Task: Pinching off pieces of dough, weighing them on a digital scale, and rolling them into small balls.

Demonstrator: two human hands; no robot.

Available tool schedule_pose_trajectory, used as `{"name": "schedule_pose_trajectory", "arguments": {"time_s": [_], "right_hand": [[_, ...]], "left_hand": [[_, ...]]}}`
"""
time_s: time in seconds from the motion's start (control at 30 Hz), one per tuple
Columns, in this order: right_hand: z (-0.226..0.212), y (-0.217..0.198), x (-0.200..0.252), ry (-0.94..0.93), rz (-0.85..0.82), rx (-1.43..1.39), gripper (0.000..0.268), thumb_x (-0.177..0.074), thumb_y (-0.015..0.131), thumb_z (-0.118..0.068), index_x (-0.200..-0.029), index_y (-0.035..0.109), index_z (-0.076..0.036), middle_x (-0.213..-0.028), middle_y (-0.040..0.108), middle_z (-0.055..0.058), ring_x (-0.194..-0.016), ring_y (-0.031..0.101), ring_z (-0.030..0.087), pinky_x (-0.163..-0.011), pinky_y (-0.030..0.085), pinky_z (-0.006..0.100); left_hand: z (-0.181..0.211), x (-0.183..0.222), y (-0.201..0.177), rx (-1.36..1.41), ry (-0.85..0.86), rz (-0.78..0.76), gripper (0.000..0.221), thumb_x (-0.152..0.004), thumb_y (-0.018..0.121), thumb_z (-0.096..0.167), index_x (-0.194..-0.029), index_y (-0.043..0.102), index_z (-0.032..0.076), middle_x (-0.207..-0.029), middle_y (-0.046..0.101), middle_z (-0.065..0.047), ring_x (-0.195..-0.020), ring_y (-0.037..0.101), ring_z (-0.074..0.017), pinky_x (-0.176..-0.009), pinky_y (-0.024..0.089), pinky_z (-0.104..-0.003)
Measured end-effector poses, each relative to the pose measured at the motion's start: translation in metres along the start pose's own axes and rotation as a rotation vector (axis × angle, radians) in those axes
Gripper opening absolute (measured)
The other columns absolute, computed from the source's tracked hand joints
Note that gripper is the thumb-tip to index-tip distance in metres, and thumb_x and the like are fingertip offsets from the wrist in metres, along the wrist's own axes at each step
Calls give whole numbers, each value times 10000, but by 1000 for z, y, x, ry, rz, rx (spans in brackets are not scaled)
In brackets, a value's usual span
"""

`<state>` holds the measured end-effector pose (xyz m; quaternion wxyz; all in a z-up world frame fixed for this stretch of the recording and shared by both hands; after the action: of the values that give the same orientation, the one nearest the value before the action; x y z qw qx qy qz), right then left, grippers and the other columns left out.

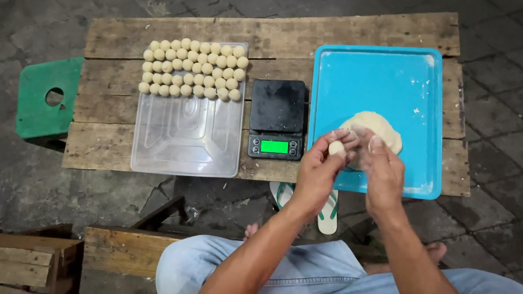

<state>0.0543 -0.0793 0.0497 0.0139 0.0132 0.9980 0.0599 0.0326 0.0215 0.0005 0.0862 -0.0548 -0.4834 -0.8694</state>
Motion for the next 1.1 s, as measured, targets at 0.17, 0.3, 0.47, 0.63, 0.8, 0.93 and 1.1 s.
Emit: {"name": "schedule_pose_trajectory", "arguments": {"time_s": [0.17,0.3,0.47,0.63,0.8,0.93,1.1], "right_hand": [[29,2,2,330,64,-302,369,-1107,542,-275,-1238,699,31,-973,730,177,-774,730,224,-760,664,405],[50,-3,1,428,-5,-312,376,-1092,588,-310,-1245,690,18,-1015,713,156,-753,705,237,-692,649,468],[44,-2,6,491,-38,-191,169,-1049,680,-223,-1113,681,-67,-898,672,83,-717,721,219,-608,635,423],[-1,1,11,477,-157,40,364,-1070,551,-239,-1316,614,23,-1164,695,209,-982,722,305,-832,612,441],[-57,-20,28,425,-324,458,418,-1029,540,-163,-1365,626,69,-1250,725,197,-1133,709,317,-927,580,416],[-10,-70,30,440,-396,737,372,-1002,624,-204,-1318,734,-41,-1162,816,81,-1014,733,206,-1012,488,299],[15,-67,27,418,-367,1079,459,-944,684,-364,-1331,746,-126,-1198,808,113,-1193,714,199,-1036,483,335]], "left_hand": [[45,14,25,-1165,448,-55,371,-923,778,201,-1254,663,79,-1163,724,-83,-1014,738,-279,-733,621,-311],[30,7,-1,-1519,589,-73,355,-894,773,254,-1222,671,164,-1048,671,-14,-999,674,-257,-813,587,-366],[31,2,-13,-1571,412,-50,412,-873,737,276,-1249,656,128,-1044,647,-63,-1018,693,-301,-875,575,-411],[98,-5,-15,-1384,381,113,322,-822,783,242,-1111,723,114,-1011,710,-105,-960,708,-305,-849,550,-406],[193,-26,-81,-1200,319,347,292,-741,857,175,-1017,760,181,-907,728,6,-797,639,-87,-703,537,-241],[267,-48,-189,-1380,408,635,389,-697,842,122,-1068,757,201,-994,793,-3,-882,735,-142,-796,569,-285],[308,-33,-233,-1381,229,1022,441,-841,740,152,-1275,666,126,-1175,732,-89,-1045,705,-288,-870,542,-414]]}}
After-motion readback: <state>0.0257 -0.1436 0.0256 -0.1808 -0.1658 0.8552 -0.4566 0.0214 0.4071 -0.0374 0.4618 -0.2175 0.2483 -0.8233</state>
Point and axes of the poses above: each hand's wrist, its own x-axis away from the middle knuckle, its own y-axis out of the palm, z = x × y, the point moved 2 cm from there along -x, towards the middle knuckle
